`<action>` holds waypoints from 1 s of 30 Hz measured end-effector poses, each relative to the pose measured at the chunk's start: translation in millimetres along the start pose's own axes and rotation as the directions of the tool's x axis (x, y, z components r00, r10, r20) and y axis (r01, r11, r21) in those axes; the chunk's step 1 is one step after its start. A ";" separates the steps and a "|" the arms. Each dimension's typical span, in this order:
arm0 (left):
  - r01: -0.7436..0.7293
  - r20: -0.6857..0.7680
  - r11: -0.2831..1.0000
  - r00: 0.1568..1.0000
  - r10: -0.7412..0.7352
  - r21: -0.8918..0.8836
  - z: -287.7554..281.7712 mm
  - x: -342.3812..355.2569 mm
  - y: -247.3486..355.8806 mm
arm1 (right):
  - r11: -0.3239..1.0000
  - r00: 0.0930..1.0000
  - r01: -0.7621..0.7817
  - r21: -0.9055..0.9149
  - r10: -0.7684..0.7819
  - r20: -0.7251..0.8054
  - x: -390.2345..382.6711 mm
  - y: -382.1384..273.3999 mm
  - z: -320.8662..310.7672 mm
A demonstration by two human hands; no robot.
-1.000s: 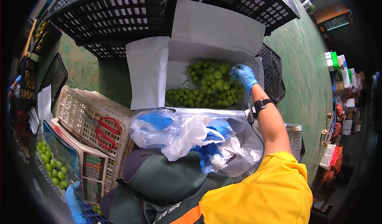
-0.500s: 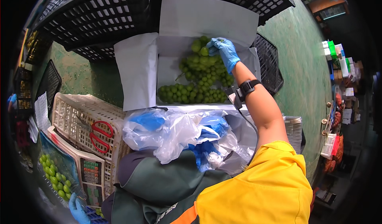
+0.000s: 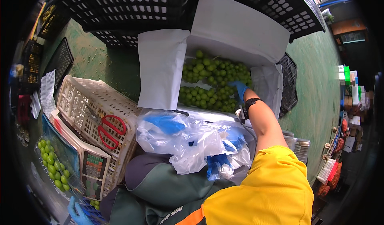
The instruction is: Trim, weigh, and pack bunches of green grapes into plastic containers.
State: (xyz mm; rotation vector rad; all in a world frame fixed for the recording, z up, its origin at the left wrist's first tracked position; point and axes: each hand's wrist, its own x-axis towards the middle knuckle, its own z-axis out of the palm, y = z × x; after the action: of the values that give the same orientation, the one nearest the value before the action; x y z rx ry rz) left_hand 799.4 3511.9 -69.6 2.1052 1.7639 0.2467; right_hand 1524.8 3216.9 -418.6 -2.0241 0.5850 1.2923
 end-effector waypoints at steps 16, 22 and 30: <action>-0.028 0.035 0.998 0.999 0.030 -0.048 3.7 0.0 -4.2 | 0.897 0.950 0.241 0.370 -0.296 0.100 -96.4 -9.2 -34.8; -0.083 -0.151 0.981 0.987 0.056 -0.176 5.9 -5.5 -0.8 | 0.684 0.595 0.259 0.682 -0.669 0.445 -206.9 -47.8 -31.8; -0.306 -0.242 0.932 0.936 0.256 -0.195 21.4 -26.4 80.7 | 0.679 0.246 0.391 0.621 -0.728 0.640 -416.8 -76.7 44.1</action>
State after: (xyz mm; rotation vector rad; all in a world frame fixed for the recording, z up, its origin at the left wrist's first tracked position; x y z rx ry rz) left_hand 875.4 3471.2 -54.3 2.2191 1.4470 0.7456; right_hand 1377.1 3310.4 -30.0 -0.8476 -0.4212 1.3645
